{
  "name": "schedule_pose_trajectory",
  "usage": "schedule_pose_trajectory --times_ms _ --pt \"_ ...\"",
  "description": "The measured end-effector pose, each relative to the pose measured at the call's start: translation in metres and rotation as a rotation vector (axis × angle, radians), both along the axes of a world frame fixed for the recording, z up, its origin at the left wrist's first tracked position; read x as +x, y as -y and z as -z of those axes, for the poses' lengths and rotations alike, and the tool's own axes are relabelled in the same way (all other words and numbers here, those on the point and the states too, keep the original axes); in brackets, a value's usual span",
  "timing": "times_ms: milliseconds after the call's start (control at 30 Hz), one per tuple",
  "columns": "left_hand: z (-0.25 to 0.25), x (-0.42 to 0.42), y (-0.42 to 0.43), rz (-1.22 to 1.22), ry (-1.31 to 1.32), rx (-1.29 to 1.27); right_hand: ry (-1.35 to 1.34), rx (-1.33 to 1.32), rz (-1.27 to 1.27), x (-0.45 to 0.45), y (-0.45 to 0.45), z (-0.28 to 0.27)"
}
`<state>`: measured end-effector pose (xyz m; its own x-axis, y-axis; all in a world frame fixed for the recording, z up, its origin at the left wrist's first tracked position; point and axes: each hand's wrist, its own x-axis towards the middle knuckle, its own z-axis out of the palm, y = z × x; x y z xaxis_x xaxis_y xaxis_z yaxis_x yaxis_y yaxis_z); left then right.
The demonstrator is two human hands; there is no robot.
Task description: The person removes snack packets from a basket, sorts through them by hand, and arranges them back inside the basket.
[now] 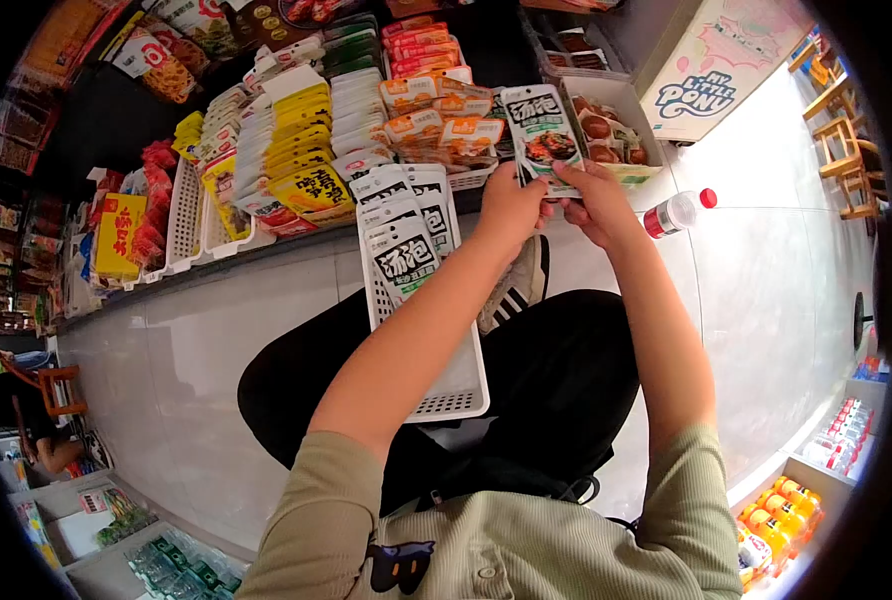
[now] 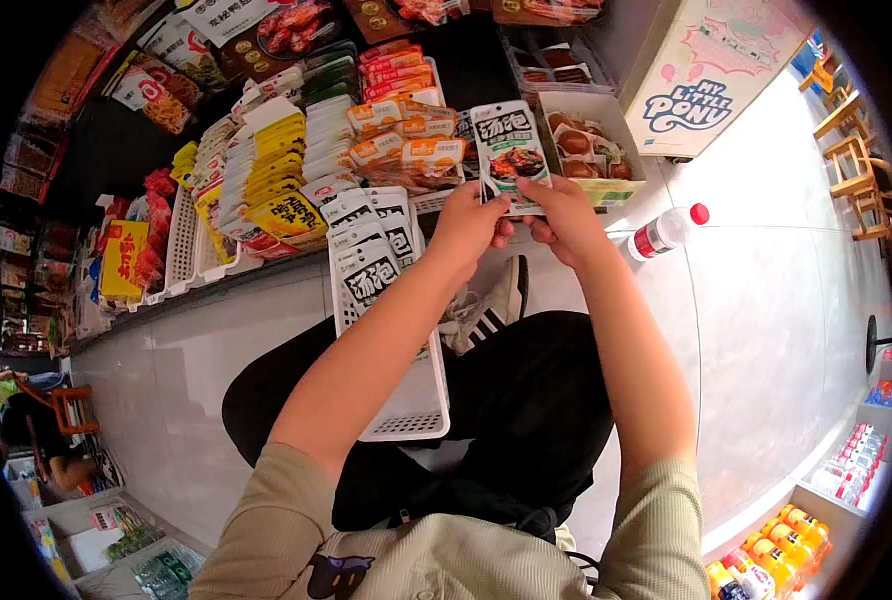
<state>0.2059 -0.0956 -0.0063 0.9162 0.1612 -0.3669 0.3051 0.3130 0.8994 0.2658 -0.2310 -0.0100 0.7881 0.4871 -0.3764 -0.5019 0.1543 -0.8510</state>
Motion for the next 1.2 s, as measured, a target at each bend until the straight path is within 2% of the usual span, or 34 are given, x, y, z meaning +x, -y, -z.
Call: schedule_pose_trajectory --times_ms 300,367,467,667,800,1000,1067,1133,1200 --pt "0.035 0.029 0.007 -0.046 -0.097 0.001 -0.240 -0.111 0.070 0.009 0.001 0.037" --pt "0.040 0.033 0.010 -0.031 -0.107 0.006 -0.394 -0.193 0.022 0.010 0.005 0.037" --pt "0.042 0.035 0.013 -0.026 -0.083 0.126 -0.441 -0.240 0.039 0.009 0.008 0.037" --pt "0.027 0.025 0.017 -0.086 -0.133 0.049 -0.391 -0.335 -0.031 0.005 0.009 0.025" --pt "0.019 0.008 0.012 0.068 -0.093 0.059 -0.406 -0.349 -0.052 0.007 0.010 0.037" --pt "-0.006 -0.048 -0.009 0.233 -0.036 0.053 -0.397 -0.395 -0.022 -0.002 0.011 0.019" --pt "-0.026 -0.073 -0.035 0.299 -0.013 0.046 -0.211 -0.509 -0.040 -0.012 0.015 0.011" --pt "-0.042 -0.096 -0.066 0.343 -0.035 0.251 -0.161 -0.480 -0.068 -0.021 0.020 0.005" --pt "-0.015 -0.116 -0.102 0.155 0.213 0.604 -0.075 -0.441 -0.096 -0.032 0.018 -0.007"
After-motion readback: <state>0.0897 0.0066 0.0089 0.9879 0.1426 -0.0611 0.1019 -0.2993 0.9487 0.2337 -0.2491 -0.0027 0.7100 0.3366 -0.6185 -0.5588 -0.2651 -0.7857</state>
